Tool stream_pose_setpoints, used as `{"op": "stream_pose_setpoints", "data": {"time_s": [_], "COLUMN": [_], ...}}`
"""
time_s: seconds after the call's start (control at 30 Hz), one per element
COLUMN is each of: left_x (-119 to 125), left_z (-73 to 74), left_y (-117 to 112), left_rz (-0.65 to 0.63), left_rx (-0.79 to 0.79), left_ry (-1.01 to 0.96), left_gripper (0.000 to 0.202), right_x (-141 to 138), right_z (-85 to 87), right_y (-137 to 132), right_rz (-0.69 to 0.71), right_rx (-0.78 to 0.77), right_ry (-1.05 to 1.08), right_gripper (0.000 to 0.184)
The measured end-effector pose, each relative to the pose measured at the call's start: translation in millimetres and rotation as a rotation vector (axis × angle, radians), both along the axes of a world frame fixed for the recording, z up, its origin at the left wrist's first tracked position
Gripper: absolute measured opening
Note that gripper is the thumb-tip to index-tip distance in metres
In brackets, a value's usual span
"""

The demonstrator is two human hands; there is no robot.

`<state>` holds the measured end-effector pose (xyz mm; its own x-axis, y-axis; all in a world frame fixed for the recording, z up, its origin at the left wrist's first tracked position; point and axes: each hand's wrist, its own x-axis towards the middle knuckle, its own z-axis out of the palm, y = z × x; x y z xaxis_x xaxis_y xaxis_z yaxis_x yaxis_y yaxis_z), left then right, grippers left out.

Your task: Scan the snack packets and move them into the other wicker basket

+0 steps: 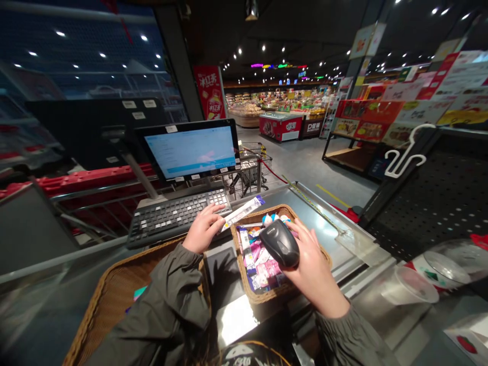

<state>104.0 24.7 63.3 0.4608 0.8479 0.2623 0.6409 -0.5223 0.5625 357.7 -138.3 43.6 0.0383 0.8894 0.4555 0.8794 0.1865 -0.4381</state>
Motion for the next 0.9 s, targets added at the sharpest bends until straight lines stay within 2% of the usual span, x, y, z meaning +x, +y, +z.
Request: {"op": "stream_pose_setpoints", "data": {"time_s": [0.17, 0.43, 0.63, 0.9], "left_x": [-21.4, -47.2, -66.2, -85.8], "left_z": [2.0, 6.0, 5.7, 5.2], "left_y": [-6.7, -25.3, -37.3, -48.4], "left_rz": [0.009, 0.095, 0.137, 0.176], "left_rx": [0.001, -0.021, 0.004, 0.013], "left_ry": [-0.027, -0.025, -0.014, 0.014], "left_gripper": [0.035, 0.030, 0.028, 0.026], "right_x": [-12.5, -39.7, -57.7, -71.0], "right_z": [3.1, 10.3, 13.3, 7.7], "right_y": [-2.1, -2.3, -0.8, -1.0], "right_rz": [0.009, 0.083, 0.135, 0.168], "right_rx": [-0.032, 0.034, -0.005, 0.004], "right_ry": [0.022, -0.019, -0.042, -0.082], "right_gripper": [0.061, 0.053, 0.051, 0.063]}}
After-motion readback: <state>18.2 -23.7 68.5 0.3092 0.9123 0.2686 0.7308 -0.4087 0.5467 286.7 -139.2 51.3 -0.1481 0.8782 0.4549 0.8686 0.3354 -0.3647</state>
